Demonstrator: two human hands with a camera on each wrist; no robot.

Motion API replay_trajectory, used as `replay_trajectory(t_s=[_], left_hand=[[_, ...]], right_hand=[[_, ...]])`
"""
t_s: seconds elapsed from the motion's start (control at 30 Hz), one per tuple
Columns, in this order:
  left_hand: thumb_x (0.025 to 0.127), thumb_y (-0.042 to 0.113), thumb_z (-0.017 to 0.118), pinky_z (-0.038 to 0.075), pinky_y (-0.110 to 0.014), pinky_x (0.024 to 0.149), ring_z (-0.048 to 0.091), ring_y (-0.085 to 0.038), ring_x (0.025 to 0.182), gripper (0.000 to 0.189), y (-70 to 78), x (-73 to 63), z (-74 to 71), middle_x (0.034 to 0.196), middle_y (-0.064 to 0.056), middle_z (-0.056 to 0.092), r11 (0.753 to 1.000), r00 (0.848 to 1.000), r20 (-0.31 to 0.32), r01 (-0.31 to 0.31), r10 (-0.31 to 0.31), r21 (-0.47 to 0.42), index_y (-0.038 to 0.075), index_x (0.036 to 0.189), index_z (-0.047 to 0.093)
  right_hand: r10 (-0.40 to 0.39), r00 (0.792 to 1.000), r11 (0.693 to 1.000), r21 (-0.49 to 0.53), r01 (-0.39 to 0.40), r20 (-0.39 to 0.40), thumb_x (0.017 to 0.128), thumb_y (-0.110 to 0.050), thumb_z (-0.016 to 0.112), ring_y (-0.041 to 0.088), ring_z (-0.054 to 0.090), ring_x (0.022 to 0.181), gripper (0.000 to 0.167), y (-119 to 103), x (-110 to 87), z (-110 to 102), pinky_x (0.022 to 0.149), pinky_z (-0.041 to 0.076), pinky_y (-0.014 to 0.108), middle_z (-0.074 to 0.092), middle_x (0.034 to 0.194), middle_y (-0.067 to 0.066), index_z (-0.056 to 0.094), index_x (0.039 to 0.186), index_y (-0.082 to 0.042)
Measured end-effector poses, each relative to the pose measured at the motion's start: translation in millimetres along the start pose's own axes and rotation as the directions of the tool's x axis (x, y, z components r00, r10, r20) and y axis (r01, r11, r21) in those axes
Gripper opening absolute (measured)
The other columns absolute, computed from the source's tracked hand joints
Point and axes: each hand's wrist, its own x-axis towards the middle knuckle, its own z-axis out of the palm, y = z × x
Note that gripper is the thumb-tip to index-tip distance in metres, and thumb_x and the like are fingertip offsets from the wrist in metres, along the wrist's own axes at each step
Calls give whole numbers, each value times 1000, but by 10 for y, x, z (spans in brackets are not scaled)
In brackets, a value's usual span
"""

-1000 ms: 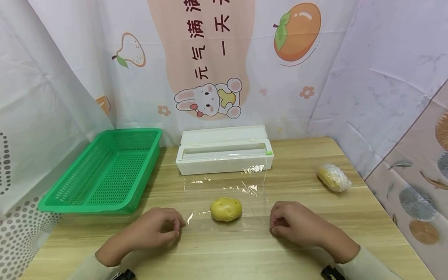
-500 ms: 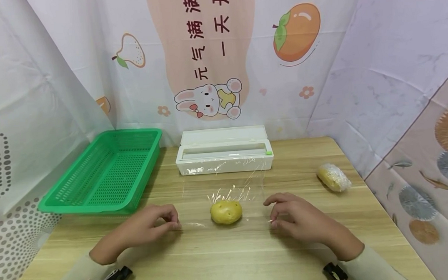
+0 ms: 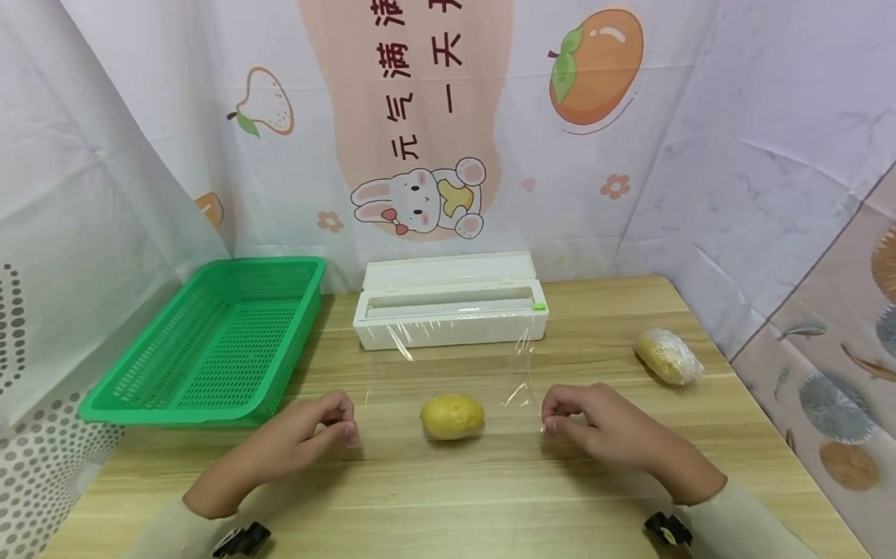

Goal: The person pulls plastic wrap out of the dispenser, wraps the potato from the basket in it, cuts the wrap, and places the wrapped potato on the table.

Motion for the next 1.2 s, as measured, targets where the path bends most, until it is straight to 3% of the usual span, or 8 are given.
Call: replay_trajectory(t_s=[0.2,0.4,0.57,0.83,1.03,1.2], left_hand=[[107,18,59,52,-26,62,64,-8,73,8,-63,103,30,85,9,72,995,998,-15,67,-69,-69,19,99,58],[108,14,56,58,-27,69,67,-11,76,8,-110,179,53,83,4,72,984,994,-21,102,-106,-147,14,100,57],[109,12,53,56,-27,65,65,-14,73,10,-111,245,83,81,0,70,975,985,-44,160,-169,-151,13,99,54],[107,16,57,49,-29,59,57,-14,67,10,-66,373,130,77,2,63,947,942,-106,313,-320,-72,14,97,55],[106,15,58,45,-29,55,52,-15,63,11,-103,490,191,75,1,59,932,925,-129,362,-359,1,14,96,55],[105,13,59,45,-30,56,53,-15,63,11,-120,581,225,75,1,60,916,914,-115,397,-389,56,13,94,55]], right_hand=[[142,989,986,83,-146,47,103,-14,63,8,67,76,6,64,75,18,69,53,26,73,83,-9,67,100,-17],[216,970,949,208,-237,115,104,-8,58,21,75,78,8,133,167,25,72,57,28,75,79,1,65,102,-6],[283,948,919,244,-311,144,104,-11,58,23,73,75,11,182,251,9,67,59,30,73,77,4,65,103,-3],[368,918,910,144,-388,147,103,-14,58,15,62,62,11,230,395,22,53,51,27,66,70,2,67,101,-8],[426,891,890,104,-443,157,104,-14,56,11,52,53,14,247,482,60,47,41,24,63,64,1,66,98,-7],[445,887,891,41,-453,124,103,-13,58,12,50,55,13,262,548,115,48,41,25,60,65,0,68,95,-9]])
